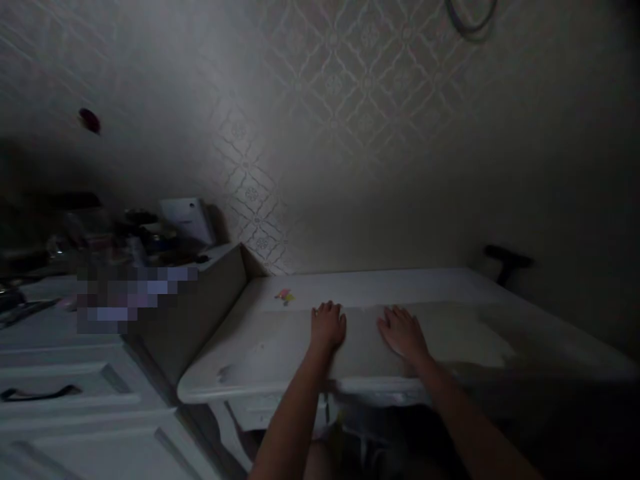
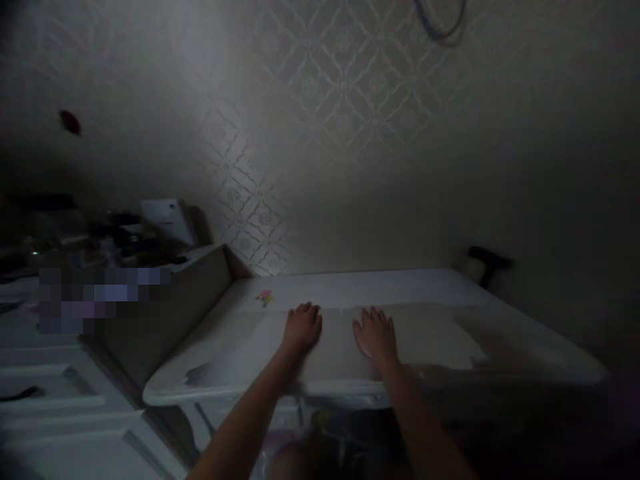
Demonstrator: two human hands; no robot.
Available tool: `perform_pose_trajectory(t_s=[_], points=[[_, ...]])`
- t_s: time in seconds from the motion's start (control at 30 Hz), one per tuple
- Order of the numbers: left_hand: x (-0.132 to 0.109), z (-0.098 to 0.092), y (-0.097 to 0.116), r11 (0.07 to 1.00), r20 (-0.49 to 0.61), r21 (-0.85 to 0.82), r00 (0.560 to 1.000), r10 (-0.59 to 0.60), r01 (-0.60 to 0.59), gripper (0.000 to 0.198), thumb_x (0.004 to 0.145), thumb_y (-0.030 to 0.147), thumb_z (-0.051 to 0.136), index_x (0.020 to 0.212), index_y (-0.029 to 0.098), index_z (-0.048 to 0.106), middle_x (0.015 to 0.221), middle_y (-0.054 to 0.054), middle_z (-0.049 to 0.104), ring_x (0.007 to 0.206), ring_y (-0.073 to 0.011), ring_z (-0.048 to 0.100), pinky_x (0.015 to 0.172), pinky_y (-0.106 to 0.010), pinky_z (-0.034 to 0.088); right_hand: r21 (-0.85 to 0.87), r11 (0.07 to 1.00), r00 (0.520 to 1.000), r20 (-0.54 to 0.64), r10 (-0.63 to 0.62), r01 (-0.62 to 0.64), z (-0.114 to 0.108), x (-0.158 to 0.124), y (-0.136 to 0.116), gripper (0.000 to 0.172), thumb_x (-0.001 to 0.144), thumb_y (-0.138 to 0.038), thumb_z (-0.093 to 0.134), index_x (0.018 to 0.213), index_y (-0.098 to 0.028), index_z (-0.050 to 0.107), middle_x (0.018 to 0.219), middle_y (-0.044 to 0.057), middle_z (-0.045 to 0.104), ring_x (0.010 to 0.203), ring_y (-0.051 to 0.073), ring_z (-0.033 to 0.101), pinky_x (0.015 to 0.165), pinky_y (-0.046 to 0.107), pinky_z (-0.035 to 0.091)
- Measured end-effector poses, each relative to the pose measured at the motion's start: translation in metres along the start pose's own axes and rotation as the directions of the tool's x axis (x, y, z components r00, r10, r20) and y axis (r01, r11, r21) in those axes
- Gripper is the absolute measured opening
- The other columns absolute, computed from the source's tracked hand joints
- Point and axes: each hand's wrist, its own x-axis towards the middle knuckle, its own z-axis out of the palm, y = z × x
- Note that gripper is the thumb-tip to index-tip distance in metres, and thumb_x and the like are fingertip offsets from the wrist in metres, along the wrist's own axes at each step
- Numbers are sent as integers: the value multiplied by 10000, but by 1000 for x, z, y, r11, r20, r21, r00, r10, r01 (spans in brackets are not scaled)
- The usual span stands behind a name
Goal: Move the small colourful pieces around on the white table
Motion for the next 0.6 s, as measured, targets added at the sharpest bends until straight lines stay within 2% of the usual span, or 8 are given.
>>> perform_pose_trajectory(t_s=[0.6], points=[[-1,-1,0,1000,-13,15,1000,11,-11,381,1005,322,390,1306,208,593,1439,-121,562,1334,-267,488,1132,-492,338,0,1000,1000,-4,-10,10,-1,0,0,497,1022,-367,353,1396,-110,556,1485,180,513,1392,312,423,1130,468,292]])
